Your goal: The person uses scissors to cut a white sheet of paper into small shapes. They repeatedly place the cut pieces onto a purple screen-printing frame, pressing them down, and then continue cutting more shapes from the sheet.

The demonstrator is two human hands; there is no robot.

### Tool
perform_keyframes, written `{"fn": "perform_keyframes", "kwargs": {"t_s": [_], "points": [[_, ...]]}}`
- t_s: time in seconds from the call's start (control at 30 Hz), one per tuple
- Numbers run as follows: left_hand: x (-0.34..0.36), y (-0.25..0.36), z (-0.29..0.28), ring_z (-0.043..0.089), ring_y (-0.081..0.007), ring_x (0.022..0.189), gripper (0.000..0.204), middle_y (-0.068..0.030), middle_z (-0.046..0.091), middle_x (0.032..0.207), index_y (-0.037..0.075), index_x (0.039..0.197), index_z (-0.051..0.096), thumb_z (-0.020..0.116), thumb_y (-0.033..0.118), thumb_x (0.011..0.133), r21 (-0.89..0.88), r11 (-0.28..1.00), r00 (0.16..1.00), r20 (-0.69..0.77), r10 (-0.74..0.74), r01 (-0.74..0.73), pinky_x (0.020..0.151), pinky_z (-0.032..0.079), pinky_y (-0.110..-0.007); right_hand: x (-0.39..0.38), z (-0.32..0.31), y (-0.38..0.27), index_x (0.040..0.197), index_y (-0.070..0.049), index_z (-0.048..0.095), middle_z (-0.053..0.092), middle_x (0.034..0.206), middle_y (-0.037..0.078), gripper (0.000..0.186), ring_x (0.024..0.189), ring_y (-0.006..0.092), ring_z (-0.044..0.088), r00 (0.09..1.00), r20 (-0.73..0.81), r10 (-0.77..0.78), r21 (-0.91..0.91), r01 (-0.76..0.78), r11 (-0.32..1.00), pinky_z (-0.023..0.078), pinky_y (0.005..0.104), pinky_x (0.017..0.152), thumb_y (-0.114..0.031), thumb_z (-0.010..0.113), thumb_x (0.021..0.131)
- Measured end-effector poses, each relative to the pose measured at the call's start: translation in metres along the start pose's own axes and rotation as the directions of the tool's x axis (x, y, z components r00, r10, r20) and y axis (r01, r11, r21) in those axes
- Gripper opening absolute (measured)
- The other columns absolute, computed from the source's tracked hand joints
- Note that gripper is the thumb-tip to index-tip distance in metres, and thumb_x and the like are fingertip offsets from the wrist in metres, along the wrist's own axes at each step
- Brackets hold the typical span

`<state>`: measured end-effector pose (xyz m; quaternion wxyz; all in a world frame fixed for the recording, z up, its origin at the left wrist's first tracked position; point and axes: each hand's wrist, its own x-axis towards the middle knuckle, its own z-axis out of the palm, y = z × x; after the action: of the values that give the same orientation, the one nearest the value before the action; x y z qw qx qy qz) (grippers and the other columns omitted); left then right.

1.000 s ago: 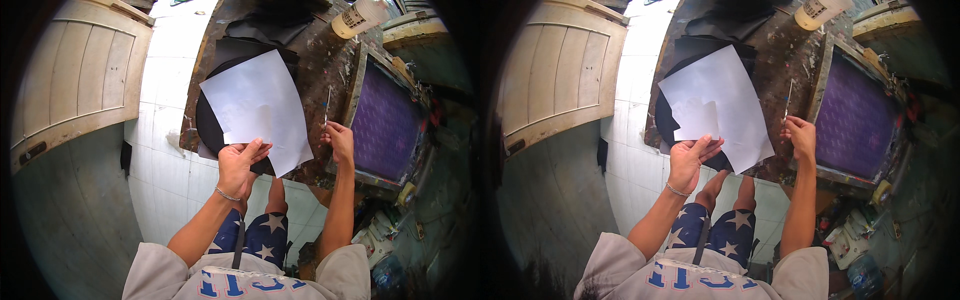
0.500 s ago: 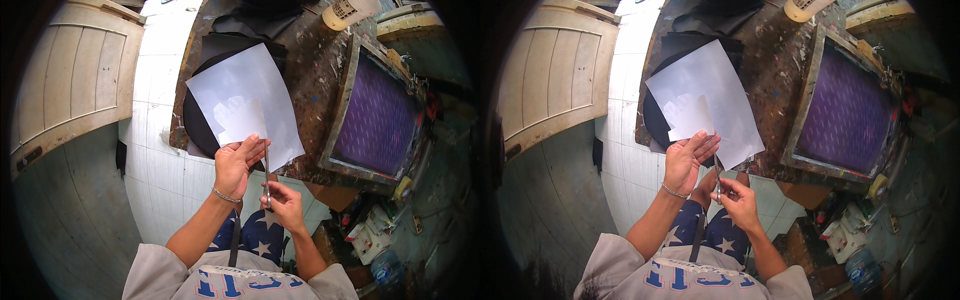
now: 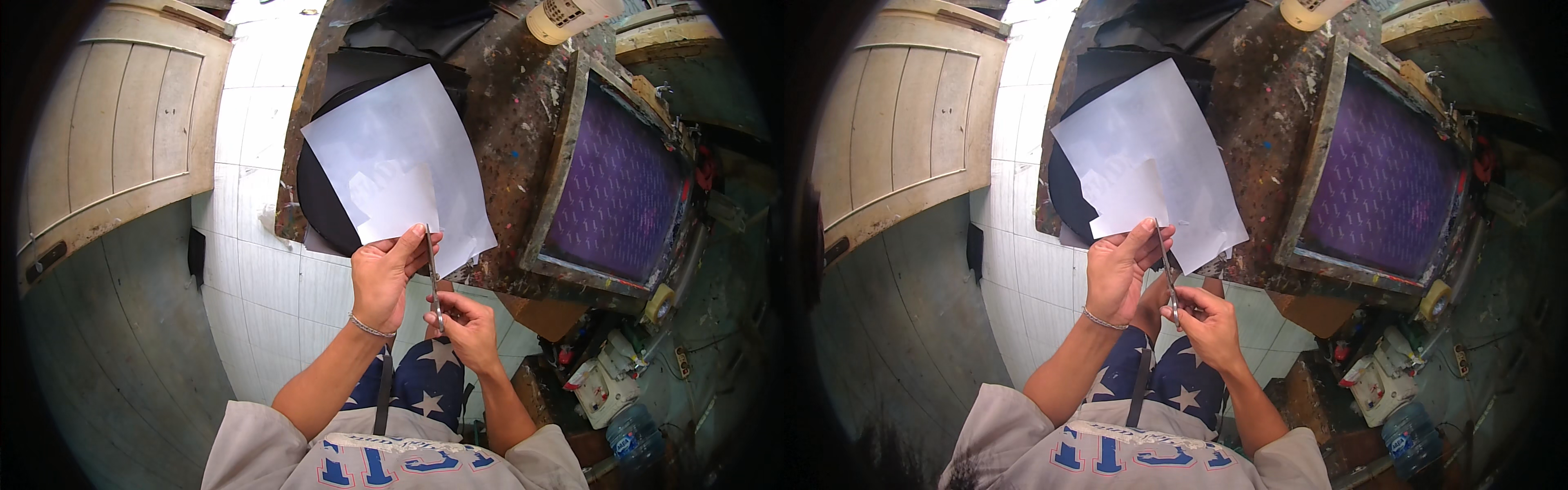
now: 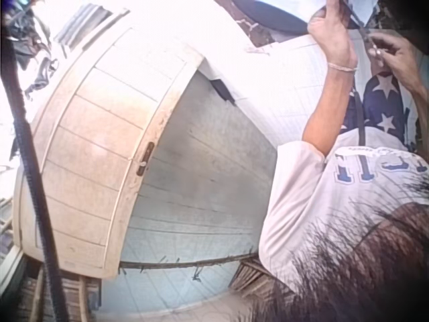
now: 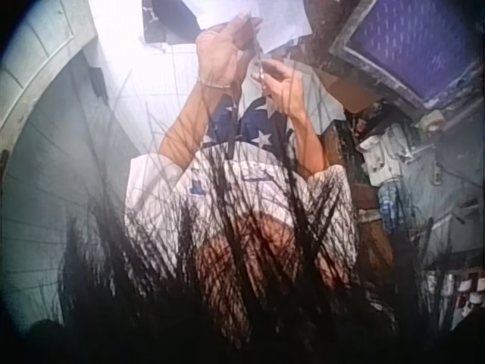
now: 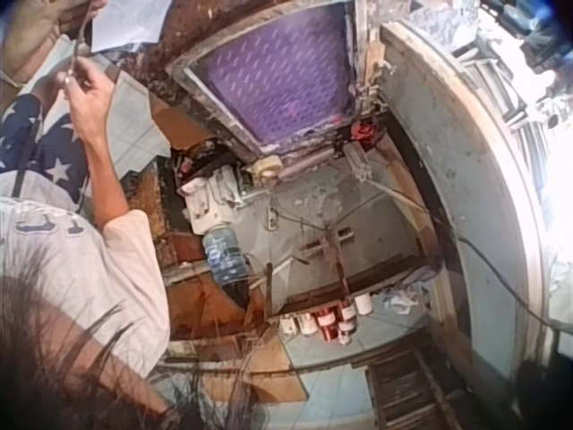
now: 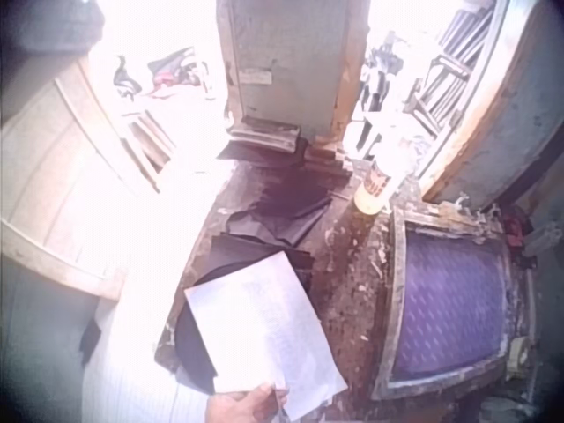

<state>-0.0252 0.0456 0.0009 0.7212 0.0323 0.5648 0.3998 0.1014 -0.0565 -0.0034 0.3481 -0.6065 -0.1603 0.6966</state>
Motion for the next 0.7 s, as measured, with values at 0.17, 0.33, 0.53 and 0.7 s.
{"fn": "perform_keyframes", "kwargs": {"t_s": [0.17,0.33,0.53,0.7], "points": [[0.0013,-0.0004,-0.0019,0.069,-0.025,0.093,0.014,-0.0164,0.069,0.093,-0.006,0.093,0.065,0.063,0.008,0.092,-0.018,1.0,1.0,0.025,0.013,-0.013,0.084,0.058,-0.033,0.0023,-0.0021,0.0015,0.107,0.005,0.066,0.059,0.078,-0.001,0.027,0.065,0.0037,0.052,1.0,0.025,0.004,0.006,-0.005,1.0,0.045,0.0187,0.055,-0.004,0.073,0.083],[0.0027,-0.0002,-0.0007,0.069,-0.0251,0.093,0.014,-0.0165,0.069,0.093,-0.006,0.093,0.065,0.063,0.008,0.092,-0.045,0.999,1.0,0.03,0.009,-0.008,0.085,0.058,-0.033,0.0037,-0.0012,0.0019,0.106,0.004,0.067,0.059,0.077,-0.002,0.025,0.065,0.0033,0.053,1.0,0.022,0.014,0.047,-0.015,0.999,0.045,0.0181,0.055,-0.004,0.072,0.083],[0.0041,0.0039,0.0015,0.069,-0.0254,0.093,0.013,-0.0164,0.069,0.092,-0.006,0.093,0.065,0.063,0.007,0.091,-0.046,0.999,0.999,0.041,0.012,-0.01,0.085,0.058,-0.034,0.0055,-0.0002,-0.0003,0.106,0.004,0.067,0.058,0.075,-0.003,0.024,0.062,0.0025,0.051,1.0,0.017,0.011,0.039,-0.012,0.999,0.043,0.0177,0.053,-0.004,0.072,0.084],[0.0062,0.0033,0.0005,0.07,-0.0255,0.091,0.014,-0.0171,0.069,0.092,-0.007,0.094,0.065,0.063,0.007,0.091,-0.019,0.999,0.999,0.037,0.029,-0.028,0.084,0.059,-0.035,0.0053,0.0013,-0.0026,0.105,0.003,0.067,0.057,0.072,-0.004,0.022,0.06,0.0015,0.049,1.0,0.002,0.021,0.014,-0.022,1.0,0.038,0.0173,0.051,-0.004,0.071,0.085]]}}
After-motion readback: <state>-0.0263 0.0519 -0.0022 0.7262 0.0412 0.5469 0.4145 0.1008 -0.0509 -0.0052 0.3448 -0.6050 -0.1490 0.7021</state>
